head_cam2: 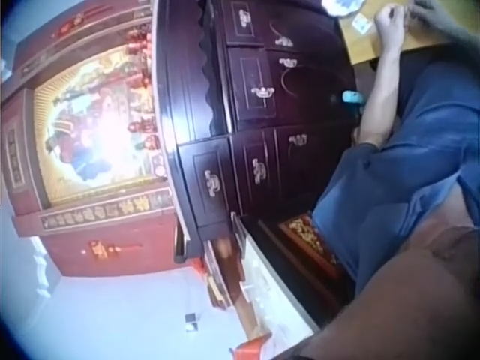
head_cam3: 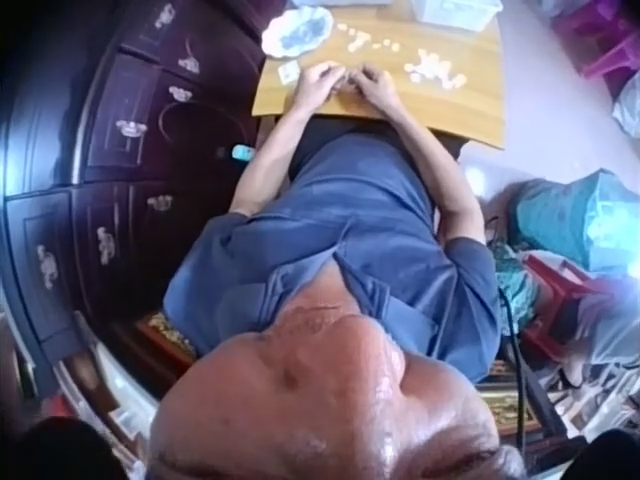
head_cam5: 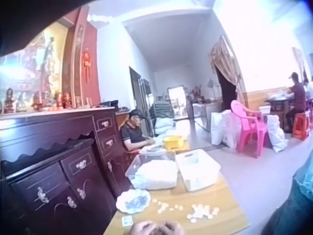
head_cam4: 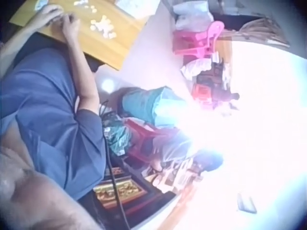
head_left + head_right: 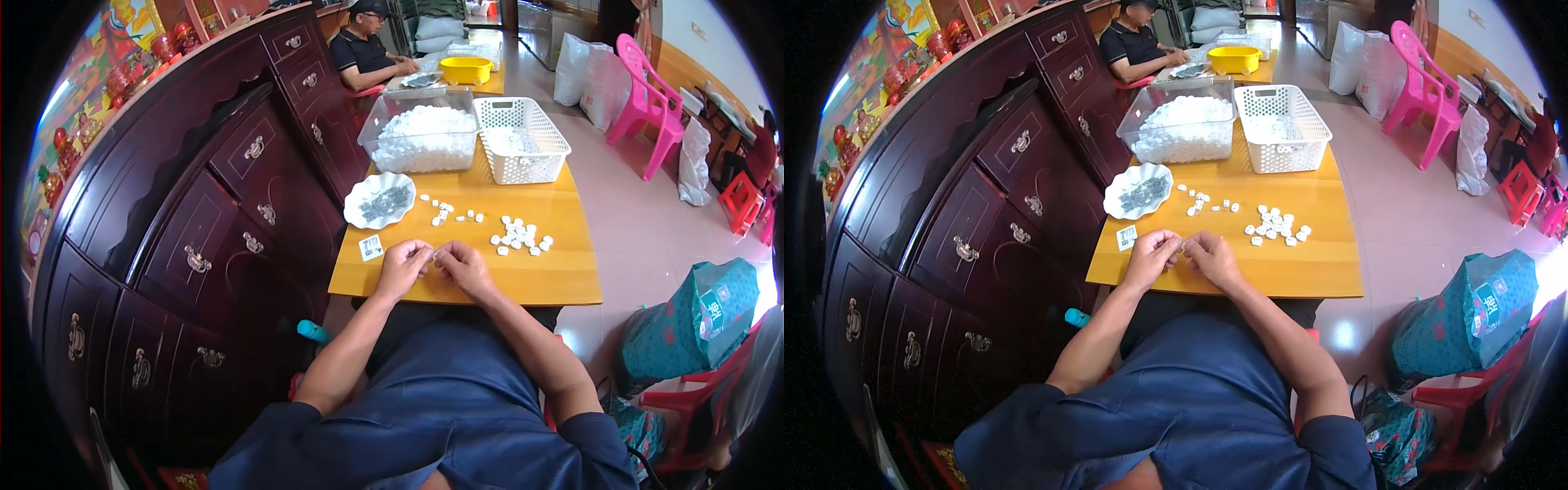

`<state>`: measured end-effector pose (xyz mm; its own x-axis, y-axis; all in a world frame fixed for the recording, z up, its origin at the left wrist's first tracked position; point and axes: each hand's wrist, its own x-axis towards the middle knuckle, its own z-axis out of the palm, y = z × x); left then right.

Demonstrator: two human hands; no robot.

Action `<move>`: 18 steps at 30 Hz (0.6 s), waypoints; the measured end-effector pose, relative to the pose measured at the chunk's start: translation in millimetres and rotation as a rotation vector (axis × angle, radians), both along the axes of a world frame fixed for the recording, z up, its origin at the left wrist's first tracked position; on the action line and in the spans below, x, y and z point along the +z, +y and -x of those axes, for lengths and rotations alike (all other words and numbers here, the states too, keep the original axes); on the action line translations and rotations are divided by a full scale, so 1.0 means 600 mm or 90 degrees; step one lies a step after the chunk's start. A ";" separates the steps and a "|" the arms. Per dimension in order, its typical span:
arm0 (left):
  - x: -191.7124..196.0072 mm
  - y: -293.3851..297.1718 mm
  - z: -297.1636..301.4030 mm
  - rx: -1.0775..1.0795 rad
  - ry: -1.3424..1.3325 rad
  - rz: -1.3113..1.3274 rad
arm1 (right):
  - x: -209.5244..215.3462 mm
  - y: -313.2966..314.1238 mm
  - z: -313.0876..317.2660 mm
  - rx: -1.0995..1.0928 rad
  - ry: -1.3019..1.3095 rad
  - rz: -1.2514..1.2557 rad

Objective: Assembling small components by inserting metal pins into white plastic circular bases.

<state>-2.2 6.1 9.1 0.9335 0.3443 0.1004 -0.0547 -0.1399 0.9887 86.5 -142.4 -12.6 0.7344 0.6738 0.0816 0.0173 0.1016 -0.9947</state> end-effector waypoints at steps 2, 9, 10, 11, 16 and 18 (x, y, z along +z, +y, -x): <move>0.007 -0.002 0.000 0.000 0.003 0.005 | -0.007 0.002 -0.004 -0.009 -0.019 0.001; 0.002 0.004 -0.002 -0.006 -0.013 -0.010 | 0.002 0.000 -0.004 -0.015 -0.041 0.037; 0.008 0.005 -0.004 -0.005 -0.015 -0.016 | 0.005 0.002 -0.007 -0.015 -0.057 0.030; 0.005 0.007 -0.005 -0.002 -0.022 -0.022 | 0.006 0.002 -0.007 -0.017 -0.074 0.024; -0.003 0.011 -0.006 -0.008 -0.025 0.005 | -0.002 0.005 -0.006 -0.047 -0.048 0.020; -0.004 0.010 -0.006 -0.012 -0.032 0.012 | -0.005 0.004 -0.007 -0.050 -0.071 0.035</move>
<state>1.6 12.4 6.4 0.9338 0.3287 0.1412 -0.1070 -0.1200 0.9870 90.9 -140.0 -15.4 0.7734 0.6204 0.1305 0.1339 0.0413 -0.9901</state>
